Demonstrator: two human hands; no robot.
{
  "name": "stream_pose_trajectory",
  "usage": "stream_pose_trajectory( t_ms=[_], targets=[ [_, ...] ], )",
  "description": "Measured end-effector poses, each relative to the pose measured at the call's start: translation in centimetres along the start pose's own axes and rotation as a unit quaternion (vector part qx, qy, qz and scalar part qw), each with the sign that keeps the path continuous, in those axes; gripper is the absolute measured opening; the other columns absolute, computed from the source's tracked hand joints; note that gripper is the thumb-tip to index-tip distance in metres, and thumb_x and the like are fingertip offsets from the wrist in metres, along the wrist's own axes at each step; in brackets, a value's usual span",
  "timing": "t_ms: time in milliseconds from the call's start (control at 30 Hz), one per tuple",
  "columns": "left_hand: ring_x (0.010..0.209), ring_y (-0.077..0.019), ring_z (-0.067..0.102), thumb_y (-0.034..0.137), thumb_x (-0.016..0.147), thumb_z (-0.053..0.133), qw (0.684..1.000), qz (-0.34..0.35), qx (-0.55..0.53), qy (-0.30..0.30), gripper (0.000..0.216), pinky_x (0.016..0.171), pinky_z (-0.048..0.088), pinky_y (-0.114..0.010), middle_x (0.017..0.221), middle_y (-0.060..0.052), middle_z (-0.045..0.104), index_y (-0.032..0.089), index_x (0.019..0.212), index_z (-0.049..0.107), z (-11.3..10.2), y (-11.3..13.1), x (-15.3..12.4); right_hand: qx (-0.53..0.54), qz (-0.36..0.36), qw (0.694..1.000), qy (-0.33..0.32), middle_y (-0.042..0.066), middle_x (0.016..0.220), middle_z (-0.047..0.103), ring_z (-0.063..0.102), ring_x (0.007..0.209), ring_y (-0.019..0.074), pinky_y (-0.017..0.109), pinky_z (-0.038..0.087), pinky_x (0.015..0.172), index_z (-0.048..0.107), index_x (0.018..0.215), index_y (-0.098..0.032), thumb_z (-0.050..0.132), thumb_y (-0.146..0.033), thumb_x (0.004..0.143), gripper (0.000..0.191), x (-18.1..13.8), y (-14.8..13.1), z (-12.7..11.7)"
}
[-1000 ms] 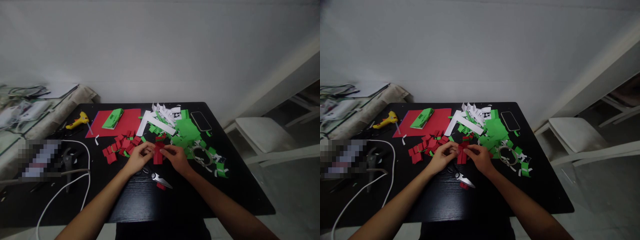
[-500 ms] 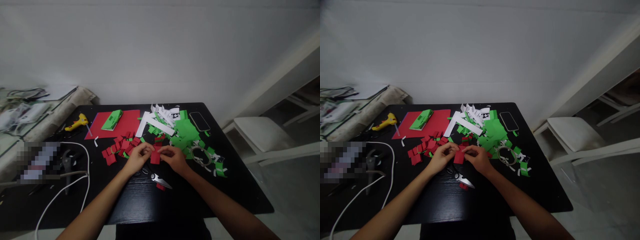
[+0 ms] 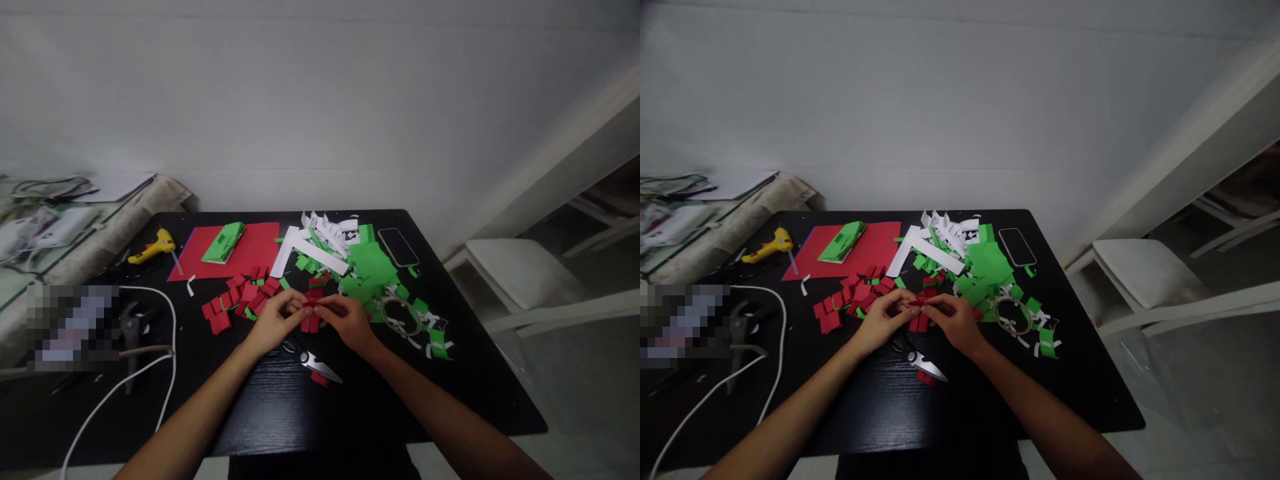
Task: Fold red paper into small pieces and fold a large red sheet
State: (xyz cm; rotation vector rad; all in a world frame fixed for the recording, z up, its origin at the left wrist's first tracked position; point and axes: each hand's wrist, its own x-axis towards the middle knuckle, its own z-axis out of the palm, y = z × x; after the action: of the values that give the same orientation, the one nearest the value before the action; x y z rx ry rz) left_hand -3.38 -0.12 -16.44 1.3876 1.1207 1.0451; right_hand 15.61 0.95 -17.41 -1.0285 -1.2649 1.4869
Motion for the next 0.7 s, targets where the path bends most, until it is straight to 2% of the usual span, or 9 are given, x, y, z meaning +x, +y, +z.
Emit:
stream_pose_trajectory(
  t_ms=[167, 500, 700],
  targets=[
    [0.067, -0.0122, 0.058, 0.043, 0.084, 0.074, 1.000, 0.005, 0.015, 0.012, 0.028, 0.064, 0.045, -0.023, 0.072, 0.000, 0.063, 0.016, 0.085, 0.067, 0.14, -0.10, 0.23, -0.025, -0.004, 1.000, 0.017, 0.000, 0.071, 0.073, 0.067, 0.056, 0.0144, 0.027, 0.058, 0.056, 0.076, 0.079, -0.020, 0.083, -0.044, 0.072, 0.026, 0.07, -0.03, -0.04],
    [0.058, -0.0110, 0.053, 0.046, 0.080, 0.077, 0.998, 0.009, 0.028, 0.059, 0.032, 0.057, 0.040, -0.023, 0.064, 0.002, 0.061, 0.016, 0.074, 0.066, 0.24, 0.12, 0.21, 0.008, 0.012, 1.000, 0.013, 0.001, 0.076, 0.075, 0.071, 0.070, 0.0175, 0.028, 0.059, 0.064, 0.071, 0.079, -0.020, 0.087, -0.037, 0.067, 0.027, -0.08, 0.09, 0.12],
    [0.062, -0.0121, 0.057, 0.046, 0.080, 0.077, 0.998, 0.016, 0.021, 0.060, 0.032, 0.058, 0.044, -0.023, 0.070, -0.001, 0.066, 0.016, 0.074, 0.066, 0.45, 0.24, 0.09, 0.025, 0.023, 0.999, 0.035, 0.000, 0.070, 0.073, 0.069, 0.064, 0.0155, 0.028, 0.059, 0.064, 0.071, 0.071, -0.018, 0.090, -0.039, 0.062, 0.030, -0.03, 0.12, 0.20]
  ],
)
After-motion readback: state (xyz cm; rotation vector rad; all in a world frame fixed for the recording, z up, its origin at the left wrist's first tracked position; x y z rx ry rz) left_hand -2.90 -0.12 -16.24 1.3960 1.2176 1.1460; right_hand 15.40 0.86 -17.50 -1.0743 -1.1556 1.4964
